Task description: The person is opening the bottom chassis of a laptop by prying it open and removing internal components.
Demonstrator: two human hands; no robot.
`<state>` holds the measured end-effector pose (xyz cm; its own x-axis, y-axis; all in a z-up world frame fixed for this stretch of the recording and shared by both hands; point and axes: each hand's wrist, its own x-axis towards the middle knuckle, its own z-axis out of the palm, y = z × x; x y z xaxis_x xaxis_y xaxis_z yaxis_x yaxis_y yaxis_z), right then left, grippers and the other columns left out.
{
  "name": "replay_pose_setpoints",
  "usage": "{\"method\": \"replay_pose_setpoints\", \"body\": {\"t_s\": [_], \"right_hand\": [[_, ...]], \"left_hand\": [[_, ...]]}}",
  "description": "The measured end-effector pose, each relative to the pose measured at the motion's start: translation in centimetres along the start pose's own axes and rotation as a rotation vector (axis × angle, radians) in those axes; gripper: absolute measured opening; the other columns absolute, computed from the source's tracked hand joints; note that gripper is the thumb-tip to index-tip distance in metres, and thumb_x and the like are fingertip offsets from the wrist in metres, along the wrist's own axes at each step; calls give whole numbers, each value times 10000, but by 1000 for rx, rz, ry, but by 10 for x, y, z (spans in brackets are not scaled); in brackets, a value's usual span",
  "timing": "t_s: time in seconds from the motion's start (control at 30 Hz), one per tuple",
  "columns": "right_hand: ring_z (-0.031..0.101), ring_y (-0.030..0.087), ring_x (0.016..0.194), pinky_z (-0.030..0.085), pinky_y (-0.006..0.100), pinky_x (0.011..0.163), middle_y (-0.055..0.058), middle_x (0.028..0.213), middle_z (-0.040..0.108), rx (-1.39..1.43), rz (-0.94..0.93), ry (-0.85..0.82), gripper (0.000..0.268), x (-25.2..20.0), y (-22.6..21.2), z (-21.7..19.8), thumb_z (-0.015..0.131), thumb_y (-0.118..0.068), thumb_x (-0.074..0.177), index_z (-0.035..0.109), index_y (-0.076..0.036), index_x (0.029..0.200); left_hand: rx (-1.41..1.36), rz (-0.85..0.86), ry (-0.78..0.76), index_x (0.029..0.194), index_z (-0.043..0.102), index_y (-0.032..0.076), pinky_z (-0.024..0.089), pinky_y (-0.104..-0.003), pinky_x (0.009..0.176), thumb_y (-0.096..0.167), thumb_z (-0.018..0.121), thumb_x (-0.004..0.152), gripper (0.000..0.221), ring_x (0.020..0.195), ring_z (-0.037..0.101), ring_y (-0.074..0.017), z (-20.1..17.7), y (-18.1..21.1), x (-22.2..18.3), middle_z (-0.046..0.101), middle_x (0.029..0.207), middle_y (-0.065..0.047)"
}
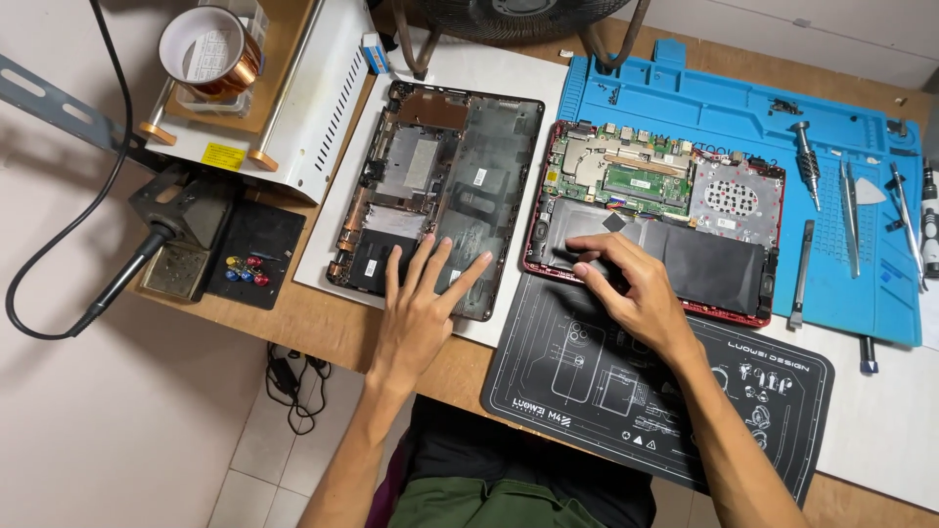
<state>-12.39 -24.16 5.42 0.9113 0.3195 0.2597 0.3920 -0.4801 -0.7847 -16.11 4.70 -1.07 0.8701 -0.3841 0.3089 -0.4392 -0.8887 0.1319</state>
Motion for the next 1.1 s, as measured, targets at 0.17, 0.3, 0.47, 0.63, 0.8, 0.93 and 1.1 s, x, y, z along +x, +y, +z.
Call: {"method": "replay_pose_setpoints", "body": {"t_s": [0.17,0.3,0.47,0.63,0.8,0.93,1.1], "right_hand": [[712,336,883,538,459,886,134,930,734,-3,1,0,258,1,-3,-1,662,-169,984,724,-106,1226],[717,339,892,538,462,892,134,949,741,6,-1,5,242,1,-4,-1,668,-168,979,732,-105,1204],[718,338,890,538,463,886,133,949,742,7,1,10,236,1,-4,-1,664,-173,983,735,-109,1199],[715,338,890,536,467,894,132,976,745,12,9,0,233,1,-2,0,669,-170,978,733,-100,1191],[717,330,895,538,467,897,128,994,748,2,11,7,233,1,-3,0,664,-165,983,734,-97,1194],[714,341,902,536,476,895,139,1002,744,5,4,8,231,2,-1,0,663,-169,985,727,-91,1193],[716,317,913,528,459,903,114,1056,746,7,14,-3,225,1,2,0,661,-175,987,721,-102,1191]], "left_hand": [[13,6,20,1526,475,360,233,-640,1171,-49,659,719,923,1428,421,-371,-15,-2,-3,558,1383,-169],[58,6,72,1518,489,367,263,-638,1154,-54,600,803,837,1422,441,-358,-24,-1,-6,579,1353,-159],[112,-6,134,1500,518,355,299,-633,1132,-59,553,856,767,1402,465,-363,-26,-4,-14,585,1334,-170],[211,39,131,1515,484,384,305,-641,1126,-37,545,867,775,1396,474,-357,-15,-18,-22,585,1326,-164],[249,68,126,1521,478,365,315,-636,1125,-38,568,854,784,1396,477,-361,-14,-31,-13,582,1338,-170],[216,56,113,1532,471,364,307,-640,1129,-46,592,837,815,1397,472,-361,-10,-39,-3,578,1344,-171],[150,-5,3,1538,462,348,252,-623,1166,-72,685,745,925,1426,428,-351,-14,-36,3,528,1406,-172]]}}
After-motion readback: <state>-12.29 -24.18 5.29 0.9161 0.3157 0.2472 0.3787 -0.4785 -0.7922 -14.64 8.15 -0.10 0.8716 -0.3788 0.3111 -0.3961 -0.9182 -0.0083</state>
